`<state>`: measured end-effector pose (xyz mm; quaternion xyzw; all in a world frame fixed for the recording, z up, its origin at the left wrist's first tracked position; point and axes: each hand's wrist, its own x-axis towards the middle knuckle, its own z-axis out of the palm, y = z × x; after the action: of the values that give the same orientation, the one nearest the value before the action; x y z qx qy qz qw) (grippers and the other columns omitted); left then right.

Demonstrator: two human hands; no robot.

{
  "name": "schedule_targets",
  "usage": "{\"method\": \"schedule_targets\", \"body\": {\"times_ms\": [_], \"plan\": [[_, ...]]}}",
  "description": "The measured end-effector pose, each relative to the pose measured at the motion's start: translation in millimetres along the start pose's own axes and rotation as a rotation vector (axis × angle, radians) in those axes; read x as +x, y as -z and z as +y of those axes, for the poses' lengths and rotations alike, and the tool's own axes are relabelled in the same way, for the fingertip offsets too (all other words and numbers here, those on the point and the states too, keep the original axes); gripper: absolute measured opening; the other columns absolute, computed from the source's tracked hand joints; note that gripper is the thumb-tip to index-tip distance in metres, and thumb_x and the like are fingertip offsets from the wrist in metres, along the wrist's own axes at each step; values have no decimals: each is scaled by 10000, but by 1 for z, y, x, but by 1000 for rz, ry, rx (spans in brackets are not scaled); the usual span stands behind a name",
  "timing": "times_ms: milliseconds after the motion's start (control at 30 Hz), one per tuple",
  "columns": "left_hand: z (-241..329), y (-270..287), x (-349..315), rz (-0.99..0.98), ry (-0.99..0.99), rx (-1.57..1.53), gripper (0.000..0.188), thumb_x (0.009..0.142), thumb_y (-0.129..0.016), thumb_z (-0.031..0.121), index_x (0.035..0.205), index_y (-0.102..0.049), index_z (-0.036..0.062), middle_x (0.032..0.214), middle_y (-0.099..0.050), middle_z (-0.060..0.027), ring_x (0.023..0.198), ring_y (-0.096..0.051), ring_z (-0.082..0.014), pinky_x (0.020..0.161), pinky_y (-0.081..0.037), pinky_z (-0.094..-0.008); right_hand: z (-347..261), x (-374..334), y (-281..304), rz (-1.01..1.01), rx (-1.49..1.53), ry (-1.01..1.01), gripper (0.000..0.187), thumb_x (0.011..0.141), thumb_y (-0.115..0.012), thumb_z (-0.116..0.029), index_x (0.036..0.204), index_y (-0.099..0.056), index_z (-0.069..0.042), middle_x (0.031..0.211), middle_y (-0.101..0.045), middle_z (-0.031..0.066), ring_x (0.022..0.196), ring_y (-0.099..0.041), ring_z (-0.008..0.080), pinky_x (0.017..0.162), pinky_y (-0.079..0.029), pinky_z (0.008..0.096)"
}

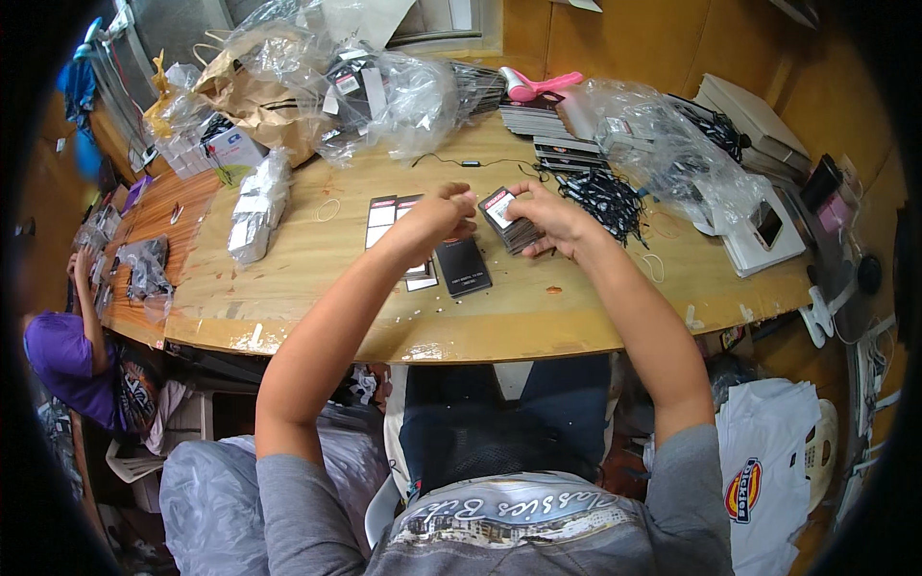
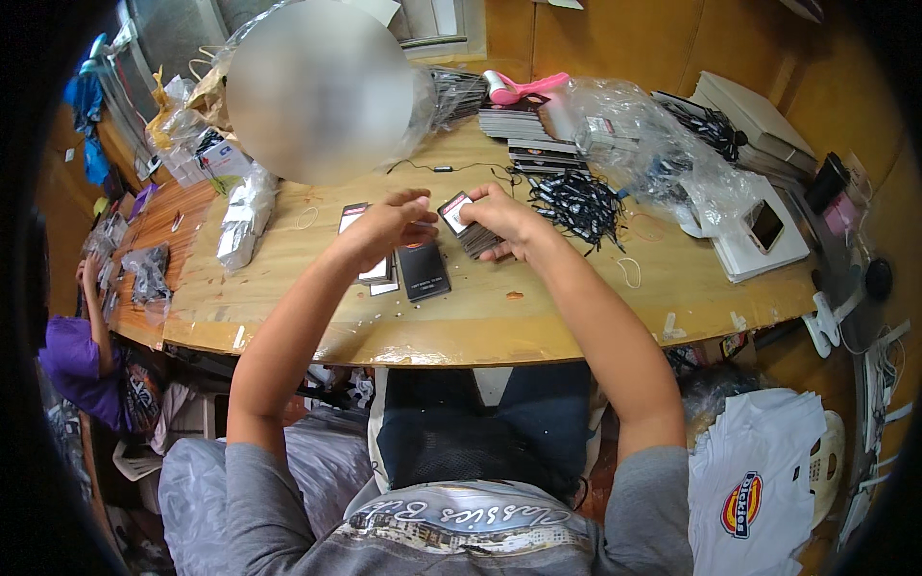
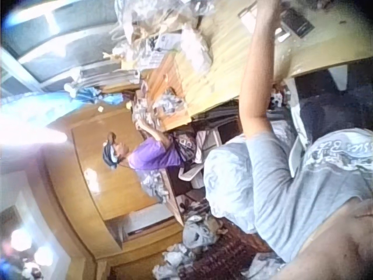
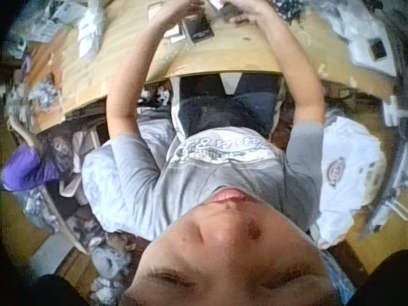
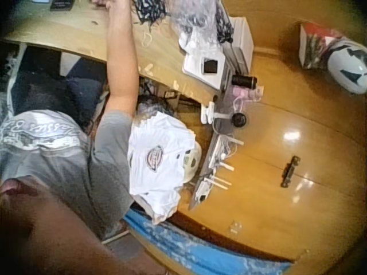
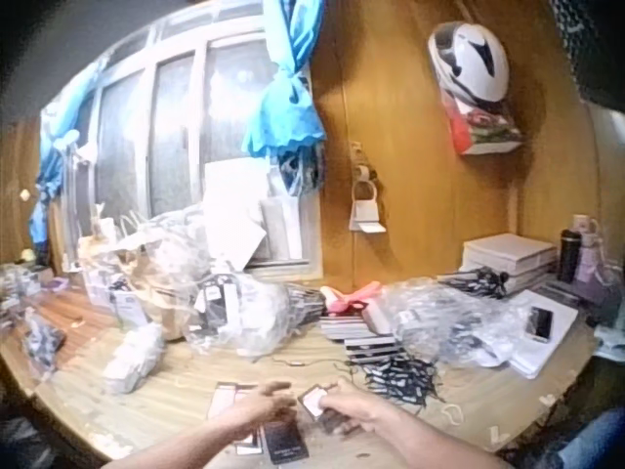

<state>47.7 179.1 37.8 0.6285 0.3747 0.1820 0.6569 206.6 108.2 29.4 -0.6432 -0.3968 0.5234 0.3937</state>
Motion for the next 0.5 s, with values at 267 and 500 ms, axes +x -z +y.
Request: {"method": "schedule_targets", "body": {"times_ms": [267, 500], "plan": [[5, -41, 6, -18, 127, -455, 363, 862, -346, 249, 1134, -350, 9, 1090, -417, -176, 995, -428, -302, 870, -285, -502, -16, 3, -15, 129, -324, -54, 465, 706, -525, -319, 1091, -353, -120, 895, -523, 76, 729, -501, 161, 499, -414, 308], [9, -61, 21, 54, 127, -565, 293, 869, -287, 222, 1035, -401, 9, 1007, -469, -158, 906, -482, -290, 736, -378, -520, -20, -11, -18, 119, -292, -37, 371, 739, -460, -299, 1090, -416, -186, 823, -538, 23, 694, -486, 134, 535, -378, 328]]}}
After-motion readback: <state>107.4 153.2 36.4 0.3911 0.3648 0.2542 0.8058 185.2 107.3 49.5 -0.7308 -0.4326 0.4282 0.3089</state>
